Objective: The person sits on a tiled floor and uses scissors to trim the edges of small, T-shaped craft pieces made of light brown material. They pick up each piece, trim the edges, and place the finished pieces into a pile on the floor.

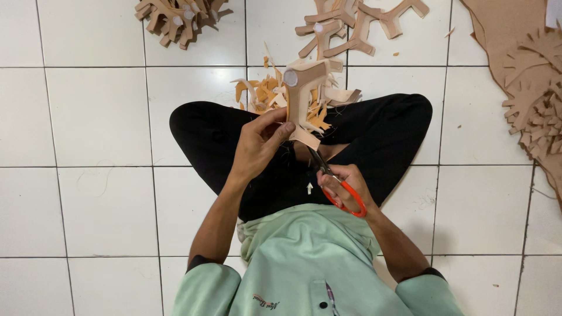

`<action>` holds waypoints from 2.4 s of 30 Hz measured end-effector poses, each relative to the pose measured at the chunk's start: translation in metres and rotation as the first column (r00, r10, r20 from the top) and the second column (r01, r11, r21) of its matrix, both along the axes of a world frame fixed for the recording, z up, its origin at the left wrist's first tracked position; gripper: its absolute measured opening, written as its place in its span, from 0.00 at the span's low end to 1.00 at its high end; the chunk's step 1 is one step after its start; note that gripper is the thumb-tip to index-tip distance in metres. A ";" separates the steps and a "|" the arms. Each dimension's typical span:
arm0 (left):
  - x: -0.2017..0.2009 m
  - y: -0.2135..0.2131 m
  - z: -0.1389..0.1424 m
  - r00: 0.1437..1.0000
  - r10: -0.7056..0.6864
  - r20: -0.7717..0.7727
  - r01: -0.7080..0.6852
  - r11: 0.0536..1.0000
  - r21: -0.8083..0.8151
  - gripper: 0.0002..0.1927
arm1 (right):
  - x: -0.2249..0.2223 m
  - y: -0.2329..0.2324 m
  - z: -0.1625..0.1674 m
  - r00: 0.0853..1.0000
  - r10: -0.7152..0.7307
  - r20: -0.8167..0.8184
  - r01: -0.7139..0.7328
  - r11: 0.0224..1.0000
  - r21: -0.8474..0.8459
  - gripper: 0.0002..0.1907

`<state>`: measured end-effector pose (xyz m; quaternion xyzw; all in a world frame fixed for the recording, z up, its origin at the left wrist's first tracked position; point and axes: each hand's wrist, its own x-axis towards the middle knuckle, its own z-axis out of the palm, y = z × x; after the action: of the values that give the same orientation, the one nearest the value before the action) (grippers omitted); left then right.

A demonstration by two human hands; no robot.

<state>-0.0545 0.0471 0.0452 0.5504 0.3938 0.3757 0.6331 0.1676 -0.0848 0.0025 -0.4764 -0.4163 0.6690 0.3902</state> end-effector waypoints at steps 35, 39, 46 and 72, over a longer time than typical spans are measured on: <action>0.027 -0.011 -0.006 0.959 0.259 0.112 -0.229 0.946 -0.230 0.13 | -0.026 0.013 0.004 0.992 -0.124 -0.037 0.125 0.991 0.049 0.29; 0.035 -0.018 -0.004 0.944 0.263 0.197 -0.224 0.954 -0.202 0.14 | -0.024 0.012 -0.003 0.990 -0.137 -0.032 0.139 0.988 0.064 0.30; 0.012 0.009 0.009 0.982 0.114 0.150 -0.100 0.990 -0.100 0.22 | -0.016 0.003 -0.007 0.994 -0.102 -0.039 0.104 0.993 0.055 0.29; 0.022 -0.004 0.005 0.946 0.270 0.177 -0.248 0.959 -0.140 0.13 | -0.010 0.003 -0.001 0.994 -0.109 0.001 0.109 0.994 0.004 0.30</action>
<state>-0.0324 0.0430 0.0498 0.4170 0.4203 0.4841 0.6444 0.1574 -0.0814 0.0015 -0.4981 -0.3914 0.6454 0.4269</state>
